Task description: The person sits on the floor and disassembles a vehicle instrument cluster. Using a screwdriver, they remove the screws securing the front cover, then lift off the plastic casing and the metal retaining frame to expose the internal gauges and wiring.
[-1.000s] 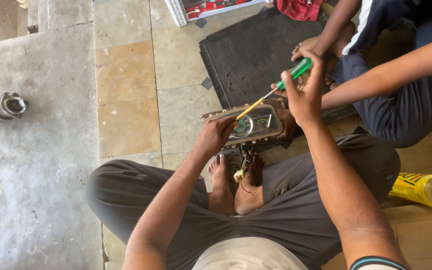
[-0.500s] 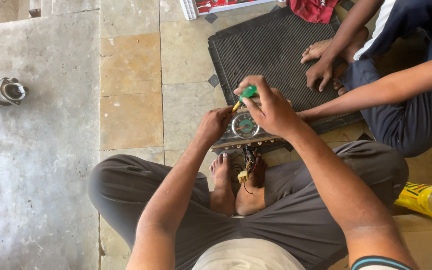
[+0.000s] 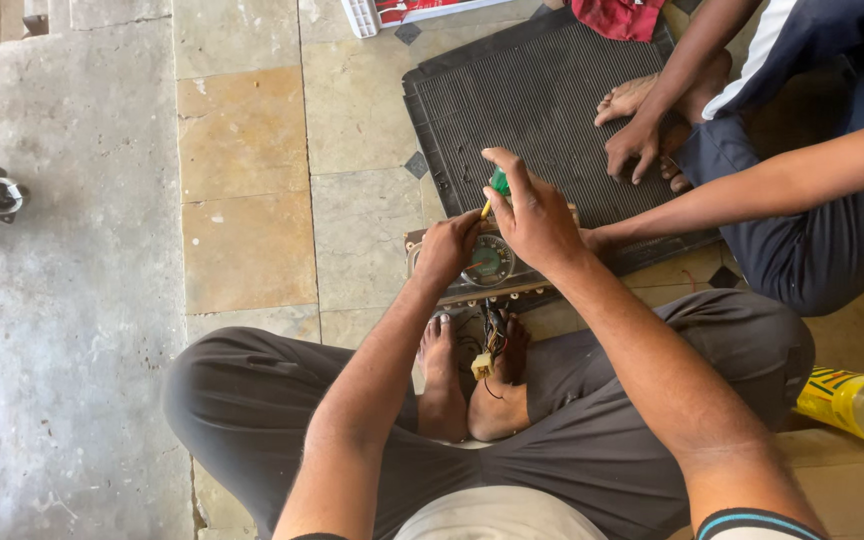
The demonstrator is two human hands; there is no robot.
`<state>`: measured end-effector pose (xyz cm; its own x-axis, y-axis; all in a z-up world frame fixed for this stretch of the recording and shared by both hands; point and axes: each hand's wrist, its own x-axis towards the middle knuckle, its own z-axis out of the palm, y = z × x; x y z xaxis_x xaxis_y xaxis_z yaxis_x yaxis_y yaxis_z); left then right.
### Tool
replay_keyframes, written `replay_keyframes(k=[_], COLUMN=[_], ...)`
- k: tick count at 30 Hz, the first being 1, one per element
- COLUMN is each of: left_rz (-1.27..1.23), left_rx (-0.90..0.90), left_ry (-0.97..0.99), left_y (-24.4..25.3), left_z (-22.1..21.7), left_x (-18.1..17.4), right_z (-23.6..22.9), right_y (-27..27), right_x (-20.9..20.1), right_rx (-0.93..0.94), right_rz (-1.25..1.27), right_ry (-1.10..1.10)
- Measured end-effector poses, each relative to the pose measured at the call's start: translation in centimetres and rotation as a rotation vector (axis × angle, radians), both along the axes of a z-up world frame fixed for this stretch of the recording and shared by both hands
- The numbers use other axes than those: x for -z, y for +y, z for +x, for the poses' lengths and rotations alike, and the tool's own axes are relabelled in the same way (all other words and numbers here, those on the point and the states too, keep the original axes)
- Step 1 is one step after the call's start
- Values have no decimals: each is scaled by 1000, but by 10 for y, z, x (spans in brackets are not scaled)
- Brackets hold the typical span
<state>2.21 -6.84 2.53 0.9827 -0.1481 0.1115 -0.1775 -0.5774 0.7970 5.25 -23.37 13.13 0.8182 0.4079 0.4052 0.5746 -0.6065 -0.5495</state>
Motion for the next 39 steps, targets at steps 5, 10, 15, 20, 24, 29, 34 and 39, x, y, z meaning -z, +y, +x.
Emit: replay_keyframes(k=[5, 10, 15, 20, 24, 29, 34, 39], left_rz=[-41, -50, -60, -45, -76, 122, 420, 382], left_rx=[18, 7, -16, -13, -42, -113, -164, -161], left_ry=[-2, -10, -63, -43, -109, -54, -30, 29], left_y=[1, 1, -1, -1, -5, -9, -11, -11], left_z=[4, 3, 3, 3, -1, -14, -38, -40], left_x=[11, 19, 26, 27, 24, 9, -7, -12], right_z=[5, 9, 11, 9, 5, 2, -1, -6], right_y=[-2, -4, -2, 1, 2, 3, 3, 10], right_x=[7, 12, 15, 16, 18, 21, 24, 14], right_rx=[-9, 2, 17, 36, 78, 93, 109, 80], right_rz=[11, 45, 28, -2, -14, -28, -54, -206], right_ry=[26, 12, 20, -23, -28, -40, -62, -72])
